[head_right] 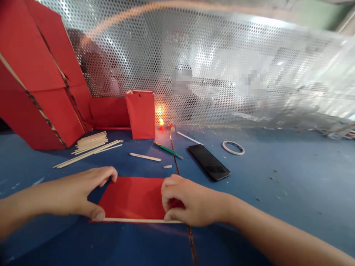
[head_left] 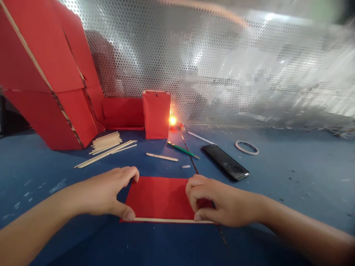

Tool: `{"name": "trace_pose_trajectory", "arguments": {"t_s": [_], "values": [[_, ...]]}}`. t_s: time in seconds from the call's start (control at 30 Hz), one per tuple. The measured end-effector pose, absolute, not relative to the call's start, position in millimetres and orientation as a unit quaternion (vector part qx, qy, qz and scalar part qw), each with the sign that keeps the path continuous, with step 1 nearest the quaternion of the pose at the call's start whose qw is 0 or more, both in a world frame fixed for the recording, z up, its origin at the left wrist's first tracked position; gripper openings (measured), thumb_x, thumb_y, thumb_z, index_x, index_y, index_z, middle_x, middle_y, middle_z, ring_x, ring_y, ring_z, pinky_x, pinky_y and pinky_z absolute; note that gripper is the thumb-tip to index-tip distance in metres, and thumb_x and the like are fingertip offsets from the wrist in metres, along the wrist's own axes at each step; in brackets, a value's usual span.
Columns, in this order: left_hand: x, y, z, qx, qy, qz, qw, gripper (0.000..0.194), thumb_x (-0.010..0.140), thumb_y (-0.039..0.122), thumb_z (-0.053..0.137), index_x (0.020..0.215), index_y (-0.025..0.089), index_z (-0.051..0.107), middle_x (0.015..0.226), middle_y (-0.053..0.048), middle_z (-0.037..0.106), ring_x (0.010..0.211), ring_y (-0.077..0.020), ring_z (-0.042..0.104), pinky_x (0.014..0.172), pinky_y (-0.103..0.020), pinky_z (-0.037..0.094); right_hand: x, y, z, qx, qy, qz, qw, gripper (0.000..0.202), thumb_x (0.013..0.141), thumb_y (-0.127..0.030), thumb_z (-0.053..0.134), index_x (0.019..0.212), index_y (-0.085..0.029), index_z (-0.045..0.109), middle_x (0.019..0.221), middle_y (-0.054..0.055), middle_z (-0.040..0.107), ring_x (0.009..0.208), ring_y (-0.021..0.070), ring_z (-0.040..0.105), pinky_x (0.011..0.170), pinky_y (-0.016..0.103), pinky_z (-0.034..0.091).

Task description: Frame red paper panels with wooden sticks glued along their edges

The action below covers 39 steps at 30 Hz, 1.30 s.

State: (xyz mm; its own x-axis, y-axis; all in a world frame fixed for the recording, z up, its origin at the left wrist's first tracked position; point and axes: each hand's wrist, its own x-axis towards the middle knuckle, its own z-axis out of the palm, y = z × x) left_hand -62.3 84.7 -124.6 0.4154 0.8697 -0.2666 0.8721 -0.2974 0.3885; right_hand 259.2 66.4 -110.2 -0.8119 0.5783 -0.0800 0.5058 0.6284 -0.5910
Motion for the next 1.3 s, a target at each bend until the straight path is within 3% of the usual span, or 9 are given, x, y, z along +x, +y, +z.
{"name": "trace_pose_trajectory", "arguments": {"t_s": [0.13, 0.23, 0.33, 0.53, 0.7, 0.87, 1.03, 1.13, 1.3], "values": [[-57, 79, -118, 0.779, 0.557, 0.008, 0.288, 0.060, 0.053, 0.047, 0.085, 0.103, 0.028, 0.058, 0.097, 0.000, 0.058, 0.084, -0.0245, 0.059, 0.063, -0.029, 0.044, 255, 73, -115, -0.412, -0.881, 0.204, 0.108, 0.006, 0.094, -0.022, 0.059, 0.091, -0.018, 0.062, 0.104, 0.008, 0.064, 0.103, 0.0223, 0.057, 0.097, 0.040, 0.045], [-60, 79, -122, 0.784, 0.546, 0.054, 0.291, 0.044, 0.057, 0.040, 0.082, 0.095, 0.028, 0.062, 0.086, 0.003, 0.059, 0.074, -0.0207, 0.058, 0.056, -0.026, 0.038, 250, 74, -114, -0.473, -0.861, 0.156, 0.099, 0.022, 0.093, -0.031, 0.061, 0.107, -0.014, 0.064, 0.116, 0.016, 0.064, 0.116, 0.0309, 0.054, 0.104, 0.050, 0.040], [-65, 85, -127, 0.786, 0.540, 0.081, 0.288, 0.030, 0.071, 0.049, 0.073, 0.090, 0.027, 0.064, 0.076, 0.003, 0.063, 0.070, -0.0196, 0.060, 0.057, -0.027, 0.039, 247, 72, -110, -0.500, -0.848, 0.163, 0.057, 0.044, 0.083, -0.043, 0.073, 0.115, -0.013, 0.064, 0.115, 0.015, 0.065, 0.113, 0.0329, 0.056, 0.098, 0.046, 0.044], [-65, 97, -128, 0.773, 0.574, 0.157, 0.220, 0.044, 0.086, 0.066, 0.048, 0.083, 0.024, 0.060, 0.074, 0.000, 0.064, 0.072, -0.0224, 0.061, 0.064, -0.032, 0.041, 247, 76, -106, -0.529, -0.830, 0.171, 0.037, 0.031, 0.078, -0.034, 0.079, 0.099, -0.014, 0.067, 0.086, 0.006, 0.066, 0.085, 0.0240, 0.061, 0.074, 0.033, 0.047], [-68, 100, -135, 0.764, 0.580, 0.192, 0.207, 0.033, 0.085, 0.056, 0.053, 0.082, 0.024, 0.059, 0.072, 0.000, 0.064, 0.069, -0.0223, 0.061, 0.063, -0.033, 0.042, 244, 74, -107, -0.533, -0.828, 0.166, 0.047, 0.020, 0.080, -0.028, 0.077, 0.092, -0.015, 0.067, 0.103, 0.011, 0.064, 0.098, 0.0269, 0.059, 0.086, 0.037, 0.045], [-65, 99, -137, 0.762, 0.578, 0.195, 0.216, 0.027, 0.084, 0.050, 0.055, 0.083, 0.024, 0.060, 0.072, 0.000, 0.066, 0.069, -0.0224, 0.063, 0.062, -0.033, 0.044, 241, 65, -108, -0.547, -0.815, 0.183, 0.053, 0.013, 0.084, -0.025, 0.071, 0.087, -0.016, 0.062, 0.100, 0.012, 0.063, 0.102, 0.0305, 0.055, 0.089, 0.042, 0.042], [-63, 98, -132, 0.754, 0.590, 0.216, 0.192, 0.029, 0.086, 0.049, 0.049, 0.081, 0.023, 0.059, 0.071, -0.001, 0.064, 0.069, -0.0228, 0.061, 0.064, -0.034, 0.043, 248, 66, -104, -0.541, -0.794, 0.272, 0.052, 0.027, 0.075, -0.022, 0.073, 0.093, -0.018, 0.055, 0.076, -0.001, 0.060, 0.071, 0.0172, 0.056, 0.062, 0.028, 0.042], [-65, 98, -132, 0.750, 0.590, 0.233, 0.184, 0.028, 0.086, 0.048, 0.047, 0.080, 0.023, 0.058, 0.072, 0.000, 0.063, 0.070, -0.0219, 0.061, 0.064, -0.033, 0.044, 252, 68, -98, -0.514, -0.743, 0.425, 0.048, 0.043, 0.063, -0.027, 0.080, 0.097, -0.018, 0.056, 0.062, -0.010, 0.049, 0.056, 0.0107, 0.048, 0.049, 0.022, 0.036], [-60, 94, -131, 0.747, 0.595, 0.249, 0.163, 0.025, 0.086, 0.045, 0.047, 0.078, 0.024, 0.056, 0.067, 0.002, 0.061, 0.065, -0.0202, 0.059, 0.060, -0.030, 0.042, 252, 65, -97, -0.497, -0.643, 0.578, 0.072, 0.026, 0.069, -0.035, 0.074, 0.078, -0.016, 0.058, 0.073, 0.000, 0.064, 0.061, 0.0126, 0.060, 0.055, 0.022, 0.045]]}}
